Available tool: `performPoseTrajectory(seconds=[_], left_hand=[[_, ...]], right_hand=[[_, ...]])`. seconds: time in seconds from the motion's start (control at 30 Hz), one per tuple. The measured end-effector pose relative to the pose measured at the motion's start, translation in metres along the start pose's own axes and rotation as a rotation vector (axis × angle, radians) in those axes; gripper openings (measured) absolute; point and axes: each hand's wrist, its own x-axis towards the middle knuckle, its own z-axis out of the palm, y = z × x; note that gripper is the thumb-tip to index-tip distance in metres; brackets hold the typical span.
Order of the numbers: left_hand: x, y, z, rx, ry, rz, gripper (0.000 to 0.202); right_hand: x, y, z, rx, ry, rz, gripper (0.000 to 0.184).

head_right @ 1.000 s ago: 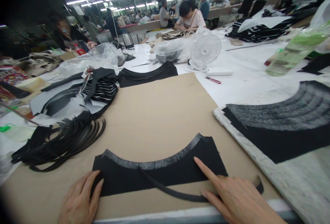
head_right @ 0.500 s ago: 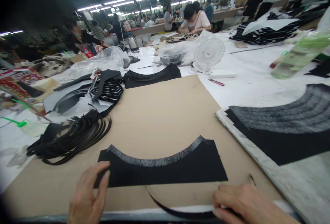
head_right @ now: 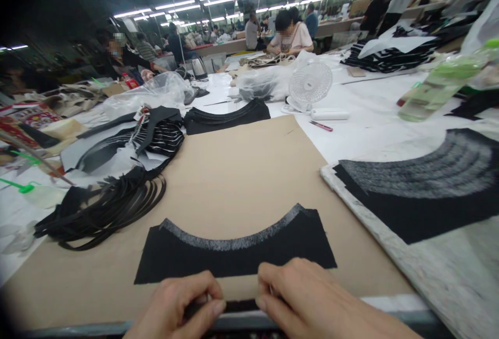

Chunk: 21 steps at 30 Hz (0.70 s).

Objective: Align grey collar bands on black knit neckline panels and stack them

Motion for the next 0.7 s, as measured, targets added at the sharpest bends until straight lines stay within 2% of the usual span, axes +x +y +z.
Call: performPoseTrajectory(seconds=[0.07,0.13,0.3,0.47,0.7], left_hand=[[0.01,-0.003,-0.007,0.022,0.021,-0.102,0.016],[0.022,-0.008,-0.007,0.038,0.06,-0.168,0.016],[0.049,-0.023,-0.003,0.067,0.063,-0.218,0.011],[0.061,-0.03,-0.005,0.086,0.063,-0.224,0.007],[0.068,-0.028,-0.003,0.175,0.067,-0.256,0.007]], right_hand=[[0.013,-0.002,0.0,0.019,0.029,0.019,0.025],[0.029,0.001,0.003,0.0,0.048,0.011,0.021],[0.065,0.013,0.015,-0.072,0.097,-0.005,0.017],[0.076,0.009,0.015,-0.142,0.126,0.014,0.018],[0.085,0.002,0.013,-0.182,0.13,0.071,0.022]])
